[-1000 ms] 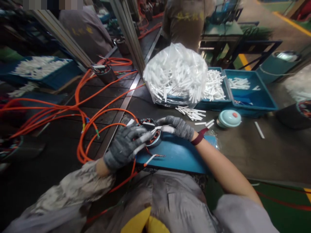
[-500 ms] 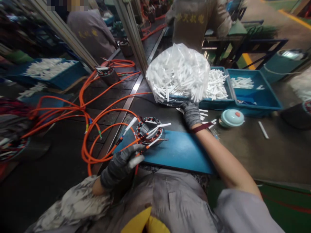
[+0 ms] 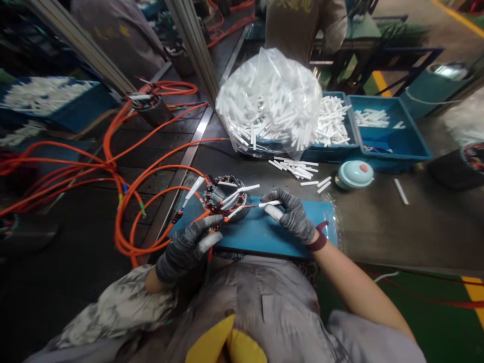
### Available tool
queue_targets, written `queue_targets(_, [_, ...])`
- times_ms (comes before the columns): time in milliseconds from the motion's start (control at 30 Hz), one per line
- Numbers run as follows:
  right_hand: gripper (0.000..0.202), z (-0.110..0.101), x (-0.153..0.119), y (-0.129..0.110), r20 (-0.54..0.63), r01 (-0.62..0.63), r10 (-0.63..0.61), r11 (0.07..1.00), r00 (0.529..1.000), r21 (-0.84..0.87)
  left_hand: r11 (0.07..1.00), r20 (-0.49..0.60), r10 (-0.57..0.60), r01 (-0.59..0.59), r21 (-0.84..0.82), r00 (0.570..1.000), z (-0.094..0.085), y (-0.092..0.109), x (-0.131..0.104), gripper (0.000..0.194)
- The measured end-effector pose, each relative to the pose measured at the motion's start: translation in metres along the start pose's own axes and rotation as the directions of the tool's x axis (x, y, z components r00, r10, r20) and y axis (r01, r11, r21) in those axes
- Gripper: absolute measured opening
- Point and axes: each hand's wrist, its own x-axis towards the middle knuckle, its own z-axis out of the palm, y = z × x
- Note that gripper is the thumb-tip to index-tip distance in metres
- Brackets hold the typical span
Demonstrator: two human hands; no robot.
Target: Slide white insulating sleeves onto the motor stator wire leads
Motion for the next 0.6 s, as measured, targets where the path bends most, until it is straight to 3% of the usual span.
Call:
queue_targets(300, [0.02, 0.004, -0.002, -0.001, -0.022, -0.078, 0.08, 0.992, 0.997, 0.096, 0.999, 0.046, -0.039, 0.04, -0.027, 0.998, -0.002, 0.0, -0.005, 0.029])
queue_targets(400, [0.019, 0.003, -0.004, -0.004, -0.007, 0.043, -0.043, 0.998, 0.999, 0.044, 1.0, 0.029, 0.005, -0.004, -0.02, 1.0, -0.001, -0.003, -0.007, 0.028])
queue_targets(500, [0.02, 0.006, 0.0, -0.008, 0.152, 0.233, -0.219, 0.969, 0.964, -0.08, 0.997, 0.046, 0.073, -0.072, -0.026, 0.996, 0.0, -0.006, -0.013, 0.028])
queue_targets(600, [0.032, 0.016, 0.007, -0.012, 0.307, 0.36, -0.289, 0.91, 0.907, -0.204, 0.982, 0.071, 0.19, -0.19, -0.014, 0.979, -0.001, -0.009, -0.021, 0.025])
